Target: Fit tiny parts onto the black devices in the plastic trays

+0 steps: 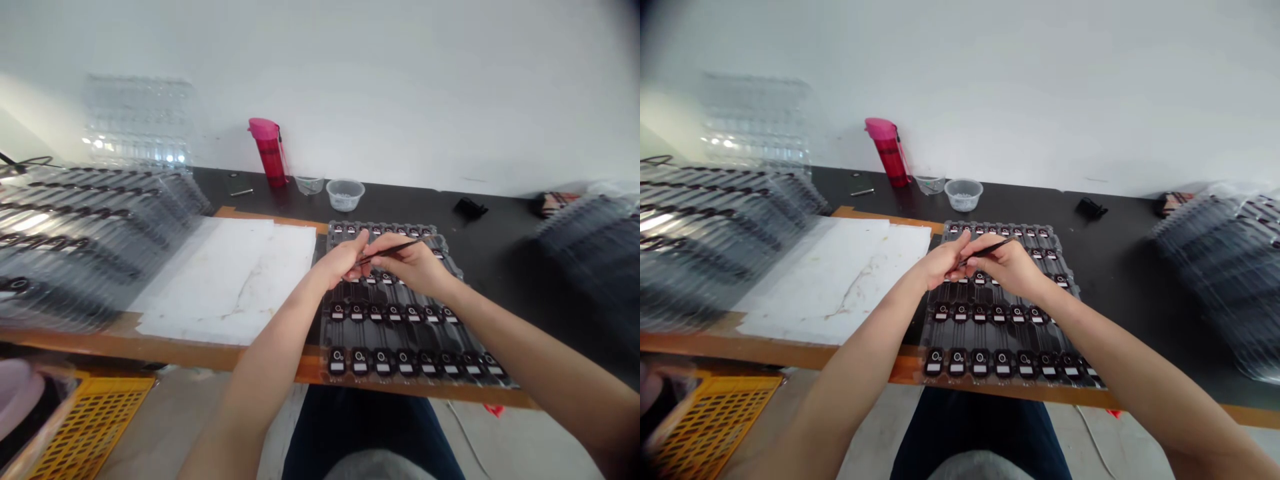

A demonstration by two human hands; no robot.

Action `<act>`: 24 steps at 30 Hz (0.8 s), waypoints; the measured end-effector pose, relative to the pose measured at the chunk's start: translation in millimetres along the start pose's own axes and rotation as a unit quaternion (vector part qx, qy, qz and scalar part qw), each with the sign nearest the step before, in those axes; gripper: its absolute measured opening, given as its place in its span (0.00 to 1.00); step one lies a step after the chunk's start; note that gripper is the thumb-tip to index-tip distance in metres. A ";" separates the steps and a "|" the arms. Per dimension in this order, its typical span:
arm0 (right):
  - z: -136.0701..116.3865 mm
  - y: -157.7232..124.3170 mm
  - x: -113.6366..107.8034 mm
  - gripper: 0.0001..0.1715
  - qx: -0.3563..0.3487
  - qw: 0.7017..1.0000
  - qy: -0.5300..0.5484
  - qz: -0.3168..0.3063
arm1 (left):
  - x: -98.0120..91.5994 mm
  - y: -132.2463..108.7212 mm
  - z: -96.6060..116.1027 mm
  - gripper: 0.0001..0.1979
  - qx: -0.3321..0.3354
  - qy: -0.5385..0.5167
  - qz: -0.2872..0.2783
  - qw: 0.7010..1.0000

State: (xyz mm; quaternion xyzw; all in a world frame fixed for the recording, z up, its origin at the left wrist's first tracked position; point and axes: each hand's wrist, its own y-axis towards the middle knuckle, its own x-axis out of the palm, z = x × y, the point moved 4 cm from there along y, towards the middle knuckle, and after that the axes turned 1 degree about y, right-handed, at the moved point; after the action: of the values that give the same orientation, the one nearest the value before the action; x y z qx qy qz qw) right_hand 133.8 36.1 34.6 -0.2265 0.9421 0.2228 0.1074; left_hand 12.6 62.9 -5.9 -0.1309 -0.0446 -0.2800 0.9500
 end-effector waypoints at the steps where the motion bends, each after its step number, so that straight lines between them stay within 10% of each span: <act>1: -0.4 0.1 1.0 0.09 0.005 1.000 0.008 -0.007 | 0.3 0.0 -0.2 0.31 -0.001 0.002 0.000 1.000; 24: 4.3 -2.2 -1.5 0.10 0.013 0.998 0.023 0.061 | -2.0 3.9 -3.0 0.28 -0.001 -0.095 -0.018 0.995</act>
State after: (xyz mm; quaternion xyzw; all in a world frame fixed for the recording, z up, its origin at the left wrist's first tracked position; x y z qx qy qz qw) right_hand 136.6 36.9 30.4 -0.1721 0.9592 0.2117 0.0746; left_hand 13.0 66.2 -10.0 -0.1565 -0.1363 -0.2836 0.9362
